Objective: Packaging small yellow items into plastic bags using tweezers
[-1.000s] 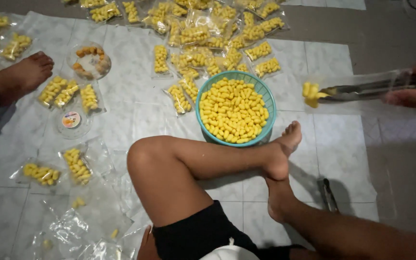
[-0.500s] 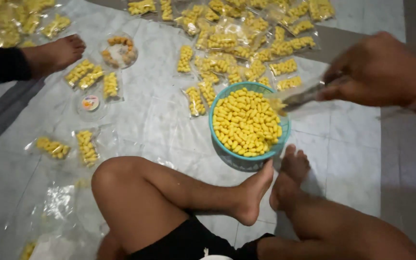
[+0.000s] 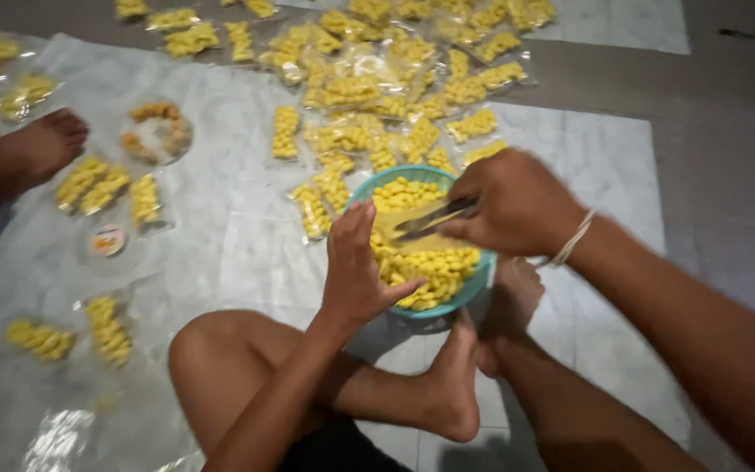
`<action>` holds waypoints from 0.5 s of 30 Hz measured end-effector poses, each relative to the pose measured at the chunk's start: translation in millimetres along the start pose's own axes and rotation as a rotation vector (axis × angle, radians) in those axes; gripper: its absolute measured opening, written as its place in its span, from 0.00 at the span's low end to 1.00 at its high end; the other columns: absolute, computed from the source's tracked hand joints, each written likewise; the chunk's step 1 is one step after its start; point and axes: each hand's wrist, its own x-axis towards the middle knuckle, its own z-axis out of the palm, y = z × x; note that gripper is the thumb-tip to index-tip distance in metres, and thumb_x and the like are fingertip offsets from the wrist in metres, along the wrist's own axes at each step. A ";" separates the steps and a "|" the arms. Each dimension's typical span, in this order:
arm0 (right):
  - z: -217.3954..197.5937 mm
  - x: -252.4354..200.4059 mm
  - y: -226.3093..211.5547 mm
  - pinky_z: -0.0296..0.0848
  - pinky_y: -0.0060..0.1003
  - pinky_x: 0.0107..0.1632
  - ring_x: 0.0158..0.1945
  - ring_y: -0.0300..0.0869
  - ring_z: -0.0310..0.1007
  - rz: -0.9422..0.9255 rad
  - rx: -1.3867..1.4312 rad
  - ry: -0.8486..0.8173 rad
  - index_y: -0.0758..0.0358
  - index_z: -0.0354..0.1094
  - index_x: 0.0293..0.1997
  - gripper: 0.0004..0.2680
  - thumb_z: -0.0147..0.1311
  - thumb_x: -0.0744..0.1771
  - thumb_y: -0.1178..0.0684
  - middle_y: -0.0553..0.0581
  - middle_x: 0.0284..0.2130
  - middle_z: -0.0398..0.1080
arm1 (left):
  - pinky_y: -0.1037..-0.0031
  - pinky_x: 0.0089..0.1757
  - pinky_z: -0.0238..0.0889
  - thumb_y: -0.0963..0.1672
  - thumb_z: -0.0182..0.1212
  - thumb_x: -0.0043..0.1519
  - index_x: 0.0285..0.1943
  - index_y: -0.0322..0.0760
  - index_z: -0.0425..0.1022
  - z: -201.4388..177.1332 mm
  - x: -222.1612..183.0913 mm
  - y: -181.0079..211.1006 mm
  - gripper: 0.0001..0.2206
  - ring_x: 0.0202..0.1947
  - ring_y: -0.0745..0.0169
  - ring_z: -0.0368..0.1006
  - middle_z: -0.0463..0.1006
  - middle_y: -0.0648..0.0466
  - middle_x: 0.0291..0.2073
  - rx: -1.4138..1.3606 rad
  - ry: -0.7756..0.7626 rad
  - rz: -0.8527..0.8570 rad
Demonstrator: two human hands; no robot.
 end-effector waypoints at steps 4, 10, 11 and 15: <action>21.4 -20.6 -7.8 0.78 0.58 0.42 0.38 0.61 0.80 0.020 -0.050 -0.034 0.48 0.81 0.38 0.12 0.61 0.60 0.36 0.58 0.31 0.79 | 0.50 0.62 0.60 0.50 0.82 0.44 0.67 0.33 0.66 55.2 -25.1 -49.9 0.42 0.58 0.37 0.69 0.72 0.41 0.55 0.024 0.024 0.052; 12.8 -68.3 -14.6 0.77 0.50 0.32 0.28 0.58 0.79 0.046 -0.017 0.145 0.52 0.79 0.43 0.13 0.64 0.60 0.41 0.56 0.26 0.76 | 0.57 0.53 0.67 0.53 0.83 0.43 0.52 0.37 0.73 58.8 -66.6 -93.1 0.32 0.48 0.45 0.74 0.76 0.48 0.44 -0.081 0.031 -0.032; 5.5 -76.6 -18.2 0.76 0.43 0.28 0.25 0.54 0.79 0.066 0.089 0.250 0.54 0.81 0.41 0.12 0.70 0.58 0.47 0.55 0.22 0.75 | 0.58 0.55 0.67 0.54 0.83 0.44 0.53 0.37 0.73 59.0 -76.1 -94.6 0.33 0.49 0.46 0.74 0.75 0.49 0.45 -0.118 0.061 -0.085; -4.2 -78.0 -13.3 0.71 0.38 0.23 0.17 0.49 0.72 0.123 0.194 0.362 0.55 0.81 0.41 0.11 0.72 0.58 0.51 0.55 0.18 0.73 | 0.56 0.55 0.68 0.49 0.83 0.46 0.54 0.35 0.67 57.4 -67.2 -88.0 0.33 0.51 0.42 0.72 0.72 0.46 0.48 -0.208 0.087 -0.109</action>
